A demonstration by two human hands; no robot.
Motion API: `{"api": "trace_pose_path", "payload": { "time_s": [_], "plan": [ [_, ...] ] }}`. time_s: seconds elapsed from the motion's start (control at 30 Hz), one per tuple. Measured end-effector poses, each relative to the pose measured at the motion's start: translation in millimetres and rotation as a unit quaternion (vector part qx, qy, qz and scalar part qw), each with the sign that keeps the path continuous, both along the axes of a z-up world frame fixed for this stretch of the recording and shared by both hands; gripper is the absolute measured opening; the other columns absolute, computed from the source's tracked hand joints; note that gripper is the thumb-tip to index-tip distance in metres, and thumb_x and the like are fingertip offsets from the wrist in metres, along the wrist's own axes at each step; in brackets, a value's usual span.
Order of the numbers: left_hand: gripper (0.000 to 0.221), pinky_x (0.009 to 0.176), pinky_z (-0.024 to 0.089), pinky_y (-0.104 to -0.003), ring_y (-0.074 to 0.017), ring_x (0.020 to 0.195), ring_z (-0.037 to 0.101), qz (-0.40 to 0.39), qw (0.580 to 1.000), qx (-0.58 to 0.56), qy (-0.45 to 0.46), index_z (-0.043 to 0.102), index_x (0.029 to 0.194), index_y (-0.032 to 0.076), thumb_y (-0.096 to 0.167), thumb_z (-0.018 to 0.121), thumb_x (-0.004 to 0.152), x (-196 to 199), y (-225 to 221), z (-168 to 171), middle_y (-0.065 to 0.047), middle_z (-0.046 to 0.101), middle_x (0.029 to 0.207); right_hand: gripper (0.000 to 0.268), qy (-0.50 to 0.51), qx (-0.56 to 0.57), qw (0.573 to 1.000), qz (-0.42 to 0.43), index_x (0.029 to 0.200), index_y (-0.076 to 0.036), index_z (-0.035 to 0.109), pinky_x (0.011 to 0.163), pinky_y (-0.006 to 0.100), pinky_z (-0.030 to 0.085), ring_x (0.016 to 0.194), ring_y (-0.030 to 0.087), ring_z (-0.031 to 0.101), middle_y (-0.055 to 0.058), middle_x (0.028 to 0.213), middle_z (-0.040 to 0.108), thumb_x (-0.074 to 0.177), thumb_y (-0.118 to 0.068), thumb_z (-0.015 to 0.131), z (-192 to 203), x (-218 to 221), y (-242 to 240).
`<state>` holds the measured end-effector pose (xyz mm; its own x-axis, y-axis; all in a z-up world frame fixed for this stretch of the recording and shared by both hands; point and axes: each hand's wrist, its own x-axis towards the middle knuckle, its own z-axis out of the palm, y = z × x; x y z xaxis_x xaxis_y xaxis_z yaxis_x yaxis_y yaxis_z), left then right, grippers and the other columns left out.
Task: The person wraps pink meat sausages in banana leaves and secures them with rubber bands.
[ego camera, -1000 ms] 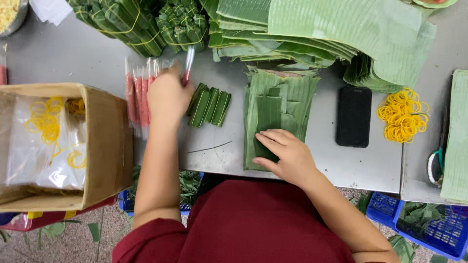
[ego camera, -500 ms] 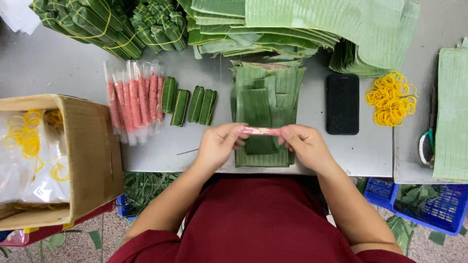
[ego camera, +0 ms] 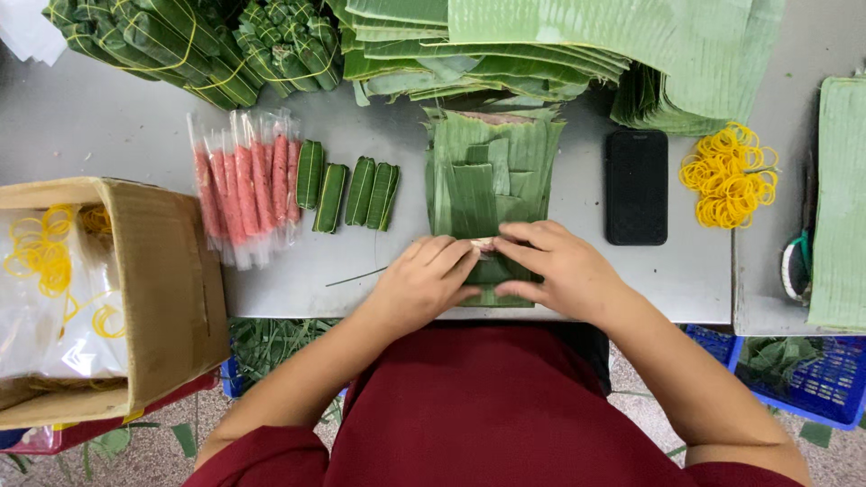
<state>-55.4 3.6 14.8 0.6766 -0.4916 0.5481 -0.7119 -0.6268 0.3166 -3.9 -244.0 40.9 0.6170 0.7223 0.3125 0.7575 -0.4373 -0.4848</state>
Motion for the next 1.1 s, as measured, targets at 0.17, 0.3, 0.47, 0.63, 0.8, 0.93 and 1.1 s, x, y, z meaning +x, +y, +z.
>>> {"api": "trace_pose_path", "payload": {
  "time_s": [0.17,0.3,0.47,0.63,0.8,0.93,1.1],
  "plan": [
    [0.017,0.084,0.053,-0.043,-0.0277,0.094,0.065,0.021,0.973,-0.057,0.222,0.074,0.111,0.011,0.022,0.077,0.098,23.1,-0.9,-21.9,-0.005,0.068,0.099,0.021,0.075,-0.026,0.996,-0.042,0.114,-0.011,0.073,0.085,0.036,0.059,0.099,0.026,0.071,0.002,0.114,0.070,0.095,-0.020,0.076,-12.8,5.4,0.2],
    [0.013,0.083,0.056,-0.040,-0.0270,0.098,0.066,-0.002,0.984,-0.089,0.154,0.068,0.103,0.013,0.021,0.074,0.095,41.6,-1.2,-24.4,-0.005,0.068,0.107,0.031,0.034,-0.059,0.997,-0.047,0.114,-0.012,0.072,0.070,0.038,0.057,0.090,0.028,0.070,0.007,0.114,0.068,0.086,-0.024,0.077,-19.0,6.0,12.0],
    [0.026,0.070,0.054,-0.040,-0.0291,0.083,0.063,-0.025,0.995,-0.016,0.097,0.074,0.105,0.009,0.027,0.070,0.088,57.9,7.5,-19.5,-0.009,0.071,0.109,0.030,0.050,-0.092,0.992,-0.074,0.112,-0.011,0.070,0.069,0.039,0.056,0.087,0.028,0.069,0.006,0.108,0.065,0.087,-0.026,0.077,-18.4,-0.1,14.8],
    [0.027,0.065,0.056,-0.040,-0.0265,0.082,0.067,0.138,0.971,0.169,0.095,0.073,0.076,0.013,0.036,0.071,0.090,110.4,38.1,-17.0,-0.006,0.067,0.084,0.027,0.060,-0.080,0.993,-0.066,0.111,-0.011,0.070,0.071,0.039,0.057,0.087,0.027,0.069,0.005,0.105,0.065,0.088,-0.025,0.076,-13.2,5.4,16.5],
    [0.023,0.069,0.056,-0.039,-0.0258,0.083,0.066,0.252,0.960,0.119,-0.031,0.073,0.084,0.012,0.029,0.074,0.100,151.5,83.1,10.3,-0.006,0.066,0.085,0.026,0.055,-0.081,0.992,-0.076,0.109,-0.011,0.071,0.070,0.039,0.057,0.087,0.028,0.070,0.006,0.105,0.066,0.089,-0.026,0.075,-16.0,6.0,19.2],
    [0.012,0.076,0.055,-0.037,-0.0261,0.092,0.064,0.254,0.949,0.087,-0.165,0.074,0.097,0.009,0.019,0.075,0.102,171.4,93.2,45.7,-0.006,0.064,0.096,0.026,0.063,-0.097,0.990,-0.075,0.109,-0.011,0.072,0.070,0.039,0.057,0.085,0.028,0.070,0.006,0.105,0.067,0.089,-0.026,0.075,-15.0,2.8,16.3],
    [0.015,0.078,0.053,-0.045,-0.0301,0.094,0.063,0.187,0.963,0.087,-0.174,0.071,0.095,0.013,0.011,0.075,0.081,158.2,86.6,109.7,-0.008,0.065,0.098,0.026,0.048,-0.092,0.992,-0.067,0.109,-0.011,0.072,0.070,0.040,0.057,0.087,0.029,0.070,0.006,0.105,0.067,0.088,-0.026,0.075,-11.8,6.3,19.7]
  ]
}}
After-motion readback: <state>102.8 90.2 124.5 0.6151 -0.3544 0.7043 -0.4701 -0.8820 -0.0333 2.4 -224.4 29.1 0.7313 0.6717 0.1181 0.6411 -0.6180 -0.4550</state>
